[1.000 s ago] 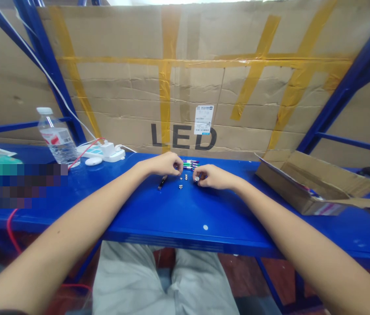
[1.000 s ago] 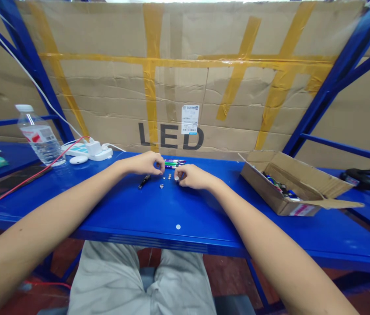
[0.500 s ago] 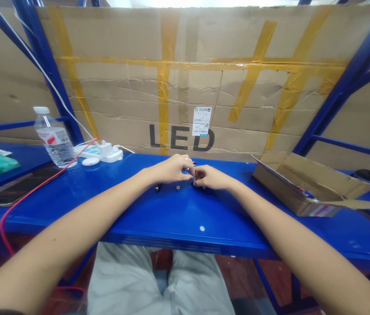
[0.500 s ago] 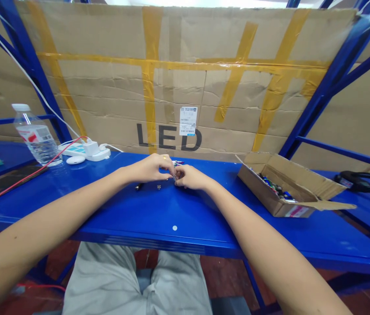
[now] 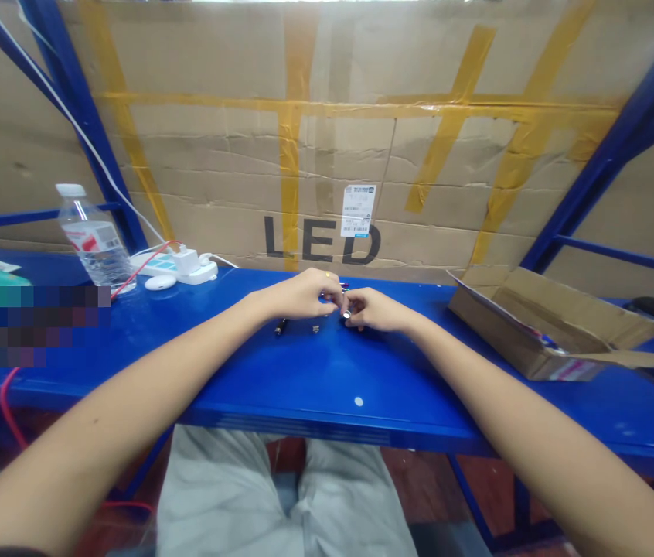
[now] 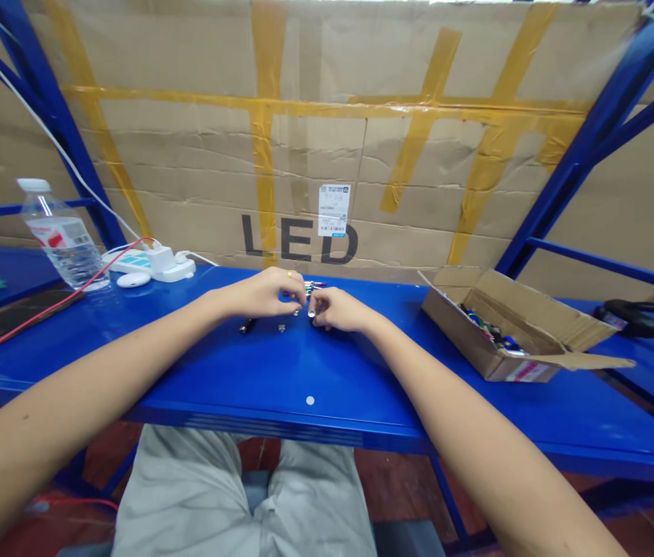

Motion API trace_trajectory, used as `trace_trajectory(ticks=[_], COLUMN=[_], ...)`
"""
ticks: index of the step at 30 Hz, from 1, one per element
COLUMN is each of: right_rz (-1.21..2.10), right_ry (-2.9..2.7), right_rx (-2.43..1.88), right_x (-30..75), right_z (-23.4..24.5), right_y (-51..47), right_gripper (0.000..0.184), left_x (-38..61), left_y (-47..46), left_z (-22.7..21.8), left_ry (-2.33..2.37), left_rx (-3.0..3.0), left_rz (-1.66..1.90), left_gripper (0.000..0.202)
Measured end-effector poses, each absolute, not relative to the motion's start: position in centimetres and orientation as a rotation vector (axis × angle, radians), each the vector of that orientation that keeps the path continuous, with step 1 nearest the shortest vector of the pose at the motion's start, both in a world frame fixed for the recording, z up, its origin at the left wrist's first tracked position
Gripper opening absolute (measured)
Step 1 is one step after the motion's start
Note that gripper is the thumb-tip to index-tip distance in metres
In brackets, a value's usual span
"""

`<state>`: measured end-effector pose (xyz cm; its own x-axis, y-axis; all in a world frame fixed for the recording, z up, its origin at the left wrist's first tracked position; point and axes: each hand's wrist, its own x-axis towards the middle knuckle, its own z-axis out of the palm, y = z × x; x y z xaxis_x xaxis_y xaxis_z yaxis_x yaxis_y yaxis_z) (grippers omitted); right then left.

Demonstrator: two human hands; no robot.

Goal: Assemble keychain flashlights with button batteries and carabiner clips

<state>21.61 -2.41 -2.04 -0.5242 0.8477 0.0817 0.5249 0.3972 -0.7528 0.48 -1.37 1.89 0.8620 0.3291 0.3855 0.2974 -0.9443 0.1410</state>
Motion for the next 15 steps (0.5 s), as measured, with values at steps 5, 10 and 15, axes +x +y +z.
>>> trace_trajectory(ticks=[5,10,15], right_rz=[0.898,0.899,0.887], right_ry=[-2.221,-2.232,-2.230], right_rx=[-1.207,-1.219,-1.238], right_x=[21.6,21.7,21.4], right_z=[-2.0,-1.9,-1.8], right_y=[-2.4,-2.5,-2.7], right_gripper=[0.016,0.016,0.017], left_x=[-0.7,-1.3,-0.9], left_y=[-0.4,0.7,0.7], left_z=[2.3,1.4,0.7], left_ry=[0.764,0.868,0.891], left_rx=[2.989,2.896,2.845], left_rz=[0.383,0.160,0.080], left_gripper=[0.025,0.022,0.018])
